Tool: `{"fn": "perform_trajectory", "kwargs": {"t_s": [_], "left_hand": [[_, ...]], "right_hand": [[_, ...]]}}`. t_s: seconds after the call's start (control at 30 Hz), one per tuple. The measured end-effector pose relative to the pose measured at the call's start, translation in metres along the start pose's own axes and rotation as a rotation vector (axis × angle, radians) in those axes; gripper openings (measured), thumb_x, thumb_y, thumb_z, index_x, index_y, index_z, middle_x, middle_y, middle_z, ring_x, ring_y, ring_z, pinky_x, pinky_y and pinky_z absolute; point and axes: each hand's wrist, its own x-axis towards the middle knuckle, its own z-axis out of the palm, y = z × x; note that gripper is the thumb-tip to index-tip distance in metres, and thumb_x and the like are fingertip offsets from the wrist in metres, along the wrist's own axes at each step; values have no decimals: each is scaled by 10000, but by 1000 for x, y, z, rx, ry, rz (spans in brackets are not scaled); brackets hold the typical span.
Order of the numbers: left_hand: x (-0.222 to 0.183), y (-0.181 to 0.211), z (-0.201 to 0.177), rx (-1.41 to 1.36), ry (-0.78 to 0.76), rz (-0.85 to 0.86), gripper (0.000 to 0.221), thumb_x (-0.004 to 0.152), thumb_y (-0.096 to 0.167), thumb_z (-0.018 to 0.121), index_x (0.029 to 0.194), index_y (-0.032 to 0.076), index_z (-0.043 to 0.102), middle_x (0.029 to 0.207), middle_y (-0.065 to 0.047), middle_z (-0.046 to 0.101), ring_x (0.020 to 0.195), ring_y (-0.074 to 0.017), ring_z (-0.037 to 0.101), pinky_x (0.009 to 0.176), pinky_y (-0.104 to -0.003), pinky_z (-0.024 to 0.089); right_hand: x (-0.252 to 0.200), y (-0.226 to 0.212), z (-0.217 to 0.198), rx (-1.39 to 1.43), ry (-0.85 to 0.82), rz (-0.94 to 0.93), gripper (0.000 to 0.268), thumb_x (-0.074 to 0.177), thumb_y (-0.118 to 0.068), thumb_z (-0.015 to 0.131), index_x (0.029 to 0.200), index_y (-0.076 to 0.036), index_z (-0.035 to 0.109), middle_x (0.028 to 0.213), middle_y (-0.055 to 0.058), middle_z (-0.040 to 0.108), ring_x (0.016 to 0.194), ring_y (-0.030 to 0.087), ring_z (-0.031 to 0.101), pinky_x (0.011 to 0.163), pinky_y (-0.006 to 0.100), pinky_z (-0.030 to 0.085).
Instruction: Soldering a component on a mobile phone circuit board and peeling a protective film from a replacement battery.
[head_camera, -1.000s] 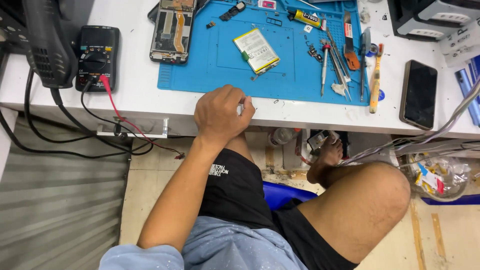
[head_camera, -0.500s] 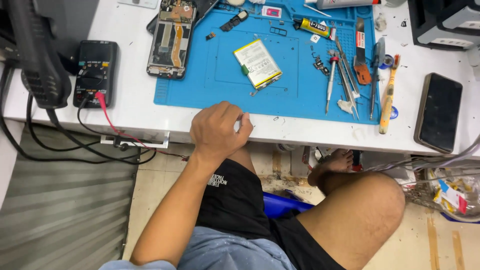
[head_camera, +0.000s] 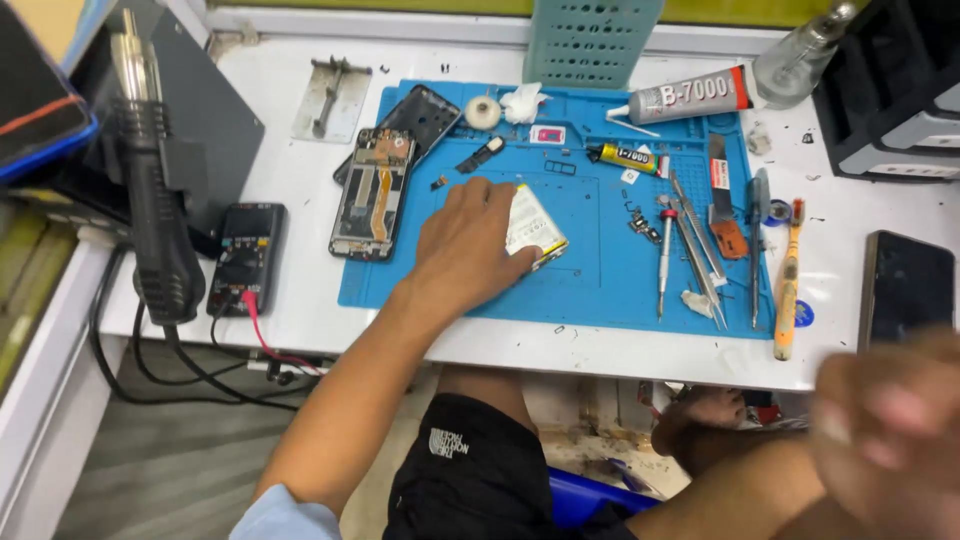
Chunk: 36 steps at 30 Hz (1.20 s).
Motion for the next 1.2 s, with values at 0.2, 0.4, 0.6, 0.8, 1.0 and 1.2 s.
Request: {"fn": "perform_trajectory", "kwargs": {"t_s": [0.2,0.4,0.6,0.8,1.0,1.2], "left_hand": [[63,6,1,286,-424,-129,934,711,631,907,1363,112,485,1340,-148,529,1244,-365,518,886,-508,522],[78,8,-9,260,-494,-111,967,656,511,950,1365,40,490,1225,-224,585,1084,-408,651,789,-561,567],[71,-1,-39,-250,-404,-51,454,810,261,789,1112,-49,651,989,-278,690,938,-444,683,813,-545,520],[90,-45,30,-1044,-161,6,248,979,241,652,834,43,619,711,-121,688,655,-187,641,624,-301,500],[90,-31,55,-1379,-4,-93,373,990,387,703,845,59,598,684,-115,710,582,-126,685,529,-236,552],[90,-25,63,-1337,91,-139,372,977,361,725,803,66,578,623,-81,658,561,-101,638,512,-213,507]], "right_hand": [[54,59,46,-69,68,220,202,947,-77,666,1123,20,644,874,155,736,494,100,502,559,269,543],[53,114,27,-117,89,405,206,924,-65,652,1095,50,645,836,214,727,479,132,481,496,304,480],[60,137,33,-51,108,438,257,894,-48,666,1091,114,636,847,257,716,477,130,474,530,342,515],[75,137,52,-141,139,408,352,918,-71,650,1207,125,608,1050,258,667,729,208,613,610,356,558],[76,145,57,-79,165,436,455,973,-78,558,1383,109,497,1195,227,617,856,240,667,649,342,598],[76,168,54,9,255,416,362,1005,-27,522,1338,116,527,1046,178,626,741,218,692,611,324,615]]}}
